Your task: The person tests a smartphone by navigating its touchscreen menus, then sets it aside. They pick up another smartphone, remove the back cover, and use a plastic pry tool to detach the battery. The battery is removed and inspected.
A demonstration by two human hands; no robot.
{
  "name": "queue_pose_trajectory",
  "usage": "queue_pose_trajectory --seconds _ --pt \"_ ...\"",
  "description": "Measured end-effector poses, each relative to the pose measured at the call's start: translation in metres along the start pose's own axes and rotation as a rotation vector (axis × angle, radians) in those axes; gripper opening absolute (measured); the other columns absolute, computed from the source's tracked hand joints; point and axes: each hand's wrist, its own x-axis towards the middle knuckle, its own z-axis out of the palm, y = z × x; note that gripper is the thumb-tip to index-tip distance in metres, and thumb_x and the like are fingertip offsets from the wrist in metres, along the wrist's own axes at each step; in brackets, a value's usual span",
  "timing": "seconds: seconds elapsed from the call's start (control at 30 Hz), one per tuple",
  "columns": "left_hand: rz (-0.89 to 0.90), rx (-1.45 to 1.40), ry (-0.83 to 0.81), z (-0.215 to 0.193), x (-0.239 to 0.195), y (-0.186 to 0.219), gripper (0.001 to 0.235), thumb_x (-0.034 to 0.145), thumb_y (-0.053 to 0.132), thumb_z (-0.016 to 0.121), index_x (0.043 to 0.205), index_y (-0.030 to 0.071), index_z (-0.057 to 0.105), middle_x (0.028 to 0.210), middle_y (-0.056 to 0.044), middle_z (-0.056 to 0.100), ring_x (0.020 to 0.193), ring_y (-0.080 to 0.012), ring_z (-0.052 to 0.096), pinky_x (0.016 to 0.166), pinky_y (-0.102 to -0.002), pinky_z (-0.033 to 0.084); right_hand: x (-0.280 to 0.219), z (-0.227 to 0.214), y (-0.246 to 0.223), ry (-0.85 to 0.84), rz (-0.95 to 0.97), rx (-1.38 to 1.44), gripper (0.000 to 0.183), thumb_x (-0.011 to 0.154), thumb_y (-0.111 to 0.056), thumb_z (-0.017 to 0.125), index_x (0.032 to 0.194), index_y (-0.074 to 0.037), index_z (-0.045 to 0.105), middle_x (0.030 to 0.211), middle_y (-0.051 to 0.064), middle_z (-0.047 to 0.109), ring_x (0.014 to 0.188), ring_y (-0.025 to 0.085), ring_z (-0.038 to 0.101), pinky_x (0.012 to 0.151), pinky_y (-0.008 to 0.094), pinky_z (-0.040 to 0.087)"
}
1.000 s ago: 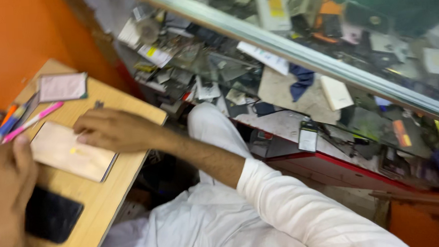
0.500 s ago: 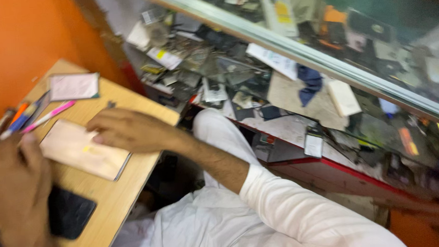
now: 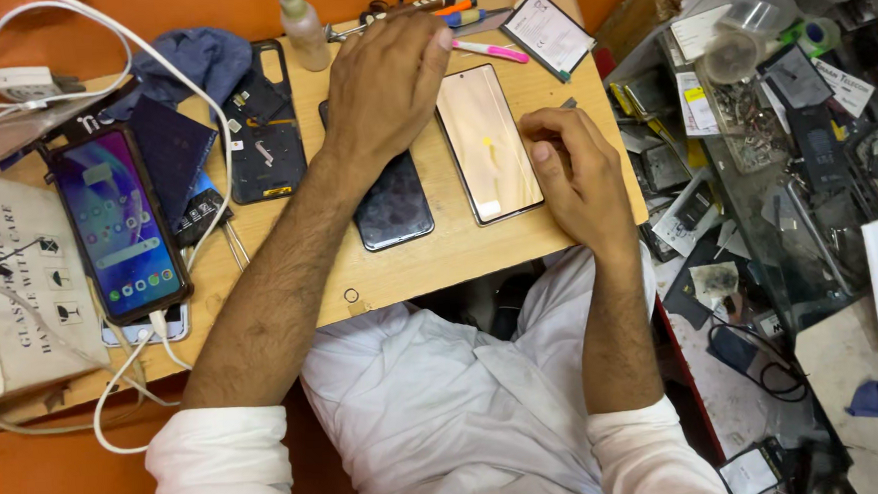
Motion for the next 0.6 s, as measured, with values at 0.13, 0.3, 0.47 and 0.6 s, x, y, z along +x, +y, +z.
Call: queue_pose_trajectory --seconds 0.13,0.3,0.47,0.6 --pt "0.159 0.109 -0.058 0.006 -0.003 -0.011 0.037 0.113 0.032 0.049 0.107 0.005 0.073 0.101 -0.011 0.071 0.098 -0.0299 0.065 0.086 -0.046 0.043 -0.003 0.001 0.002 0.004 -0.005 -0.040 0.025 0.113 -0.021 0.056 0.124 0.001 0.063 0.114 0.016 0.068 0.104 0.028 0.070 0.092 0.035 0.055" --pt "0.173 0.095 -0.061 0.015 -0.007 -0.020 0.039 0.113 0.034 0.048 0.107 0.005 0.074 0.101 -0.010 0.071 0.099 -0.0282 0.064 0.089 -0.046 0.042 -0.002 0.004 0.003 0.003 -0.015 -0.082 0.024 0.114 -0.019 0.055 0.124 0.001 0.064 0.114 0.016 0.069 0.106 0.028 0.071 0.092 0.035 0.055" --pt "0.181 0.120 -0.053 0.020 -0.007 -0.023 0.042 0.114 0.036 0.047 0.107 0.005 0.074 0.100 -0.010 0.070 0.097 -0.0265 0.063 0.089 -0.045 0.042 -0.001 0.005 0.001 -0.001 -0.004 -0.080 0.024 0.114 -0.019 0.054 0.124 0.001 0.065 0.113 0.017 0.070 0.106 0.028 0.071 0.091 0.035 0.056" --pt "0.183 0.143 -0.049 0.022 -0.008 -0.022 0.044 0.114 0.037 0.047 0.107 0.005 0.075 0.098 -0.009 0.070 0.094 -0.0251 0.063 0.088 -0.045 0.041 -0.002 0.005 0.002 0.000 0.006 -0.088 0.026 0.114 -0.020 0.054 0.124 0.001 0.065 0.113 0.017 0.070 0.106 0.028 0.071 0.091 0.036 0.056"
